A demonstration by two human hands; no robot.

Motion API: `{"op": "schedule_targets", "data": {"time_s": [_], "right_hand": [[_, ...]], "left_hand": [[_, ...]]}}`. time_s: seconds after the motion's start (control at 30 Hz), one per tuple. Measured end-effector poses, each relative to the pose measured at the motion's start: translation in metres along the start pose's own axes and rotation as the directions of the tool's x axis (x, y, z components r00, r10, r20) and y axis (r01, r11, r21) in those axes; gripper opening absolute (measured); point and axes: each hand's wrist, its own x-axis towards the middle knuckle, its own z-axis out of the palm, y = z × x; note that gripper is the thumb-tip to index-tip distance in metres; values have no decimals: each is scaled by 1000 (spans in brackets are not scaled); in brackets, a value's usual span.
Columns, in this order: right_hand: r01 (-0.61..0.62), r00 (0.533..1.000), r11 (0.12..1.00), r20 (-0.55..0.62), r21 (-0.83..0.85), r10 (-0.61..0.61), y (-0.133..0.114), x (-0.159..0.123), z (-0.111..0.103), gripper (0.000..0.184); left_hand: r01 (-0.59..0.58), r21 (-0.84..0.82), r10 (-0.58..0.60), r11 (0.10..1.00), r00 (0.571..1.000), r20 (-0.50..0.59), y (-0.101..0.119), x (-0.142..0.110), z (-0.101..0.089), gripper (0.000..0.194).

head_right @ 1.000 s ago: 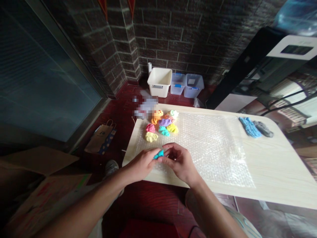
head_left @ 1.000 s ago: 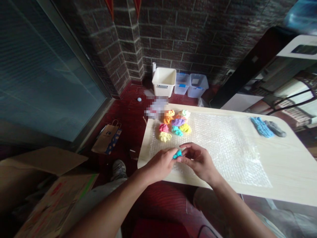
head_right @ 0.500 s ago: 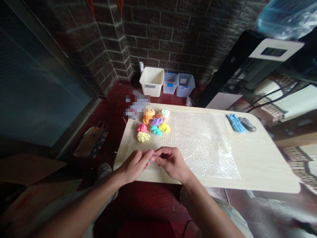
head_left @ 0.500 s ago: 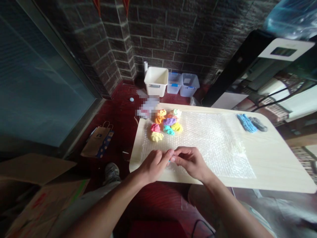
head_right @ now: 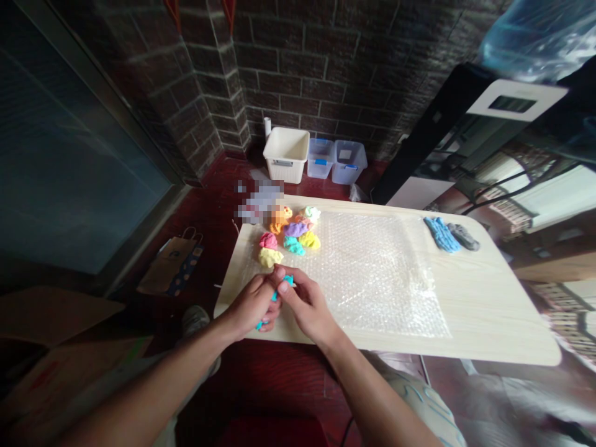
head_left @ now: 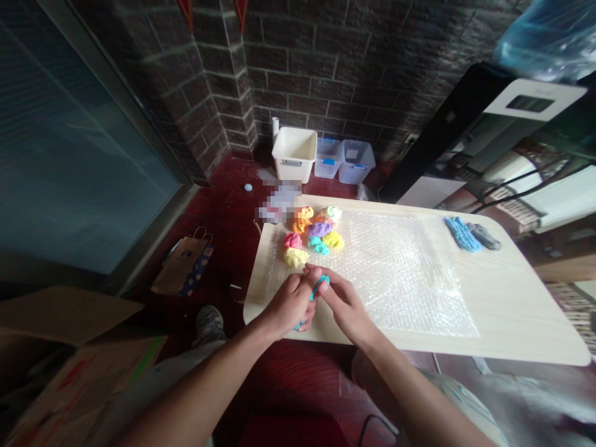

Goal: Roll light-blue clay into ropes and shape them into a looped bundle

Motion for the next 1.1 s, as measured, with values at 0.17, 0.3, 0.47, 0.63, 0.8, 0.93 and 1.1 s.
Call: {"op": "schedule_targets", "data": {"time_s": [0.17, 0.3, 0.47, 0.63, 0.8, 0.93, 1.1], "right_hand": [[-130, 990, 991, -55, 10, 131, 3, 2, 15, 63], [-74, 995, 997, -75, -14, 72, 3, 3, 16, 60], [-104, 990, 994, -96, 13, 105, 4, 2, 11, 57], [-132, 987, 987, -78, 93, 139, 0, 0, 1, 53], [-98, 976, 977, -172, 190, 132, 3, 1, -14, 46], [-154, 963, 948, -172, 278, 207, 3, 0, -13, 50], [-298, 932, 860, -67, 415, 355, -5, -4, -1, 47]], "left_hand": [[56, -104, -59, 993, 998, -22, -4, 1, 1, 66], [23, -39, -25, 999, 998, -49, -6, 1, 2, 63], [74, -83, -76, 994, 997, -24, -7, 3, 6, 65], [178, -314, -137, 933, 979, 150, 0, 1, 1, 58], [158, -250, -99, 955, 967, 234, 2, -2, -7, 41], [87, -43, -74, 995, 965, 253, -8, -5, -2, 30], [-51, 11, 47, 999, 968, 246, -10, -9, 8, 17]]}}
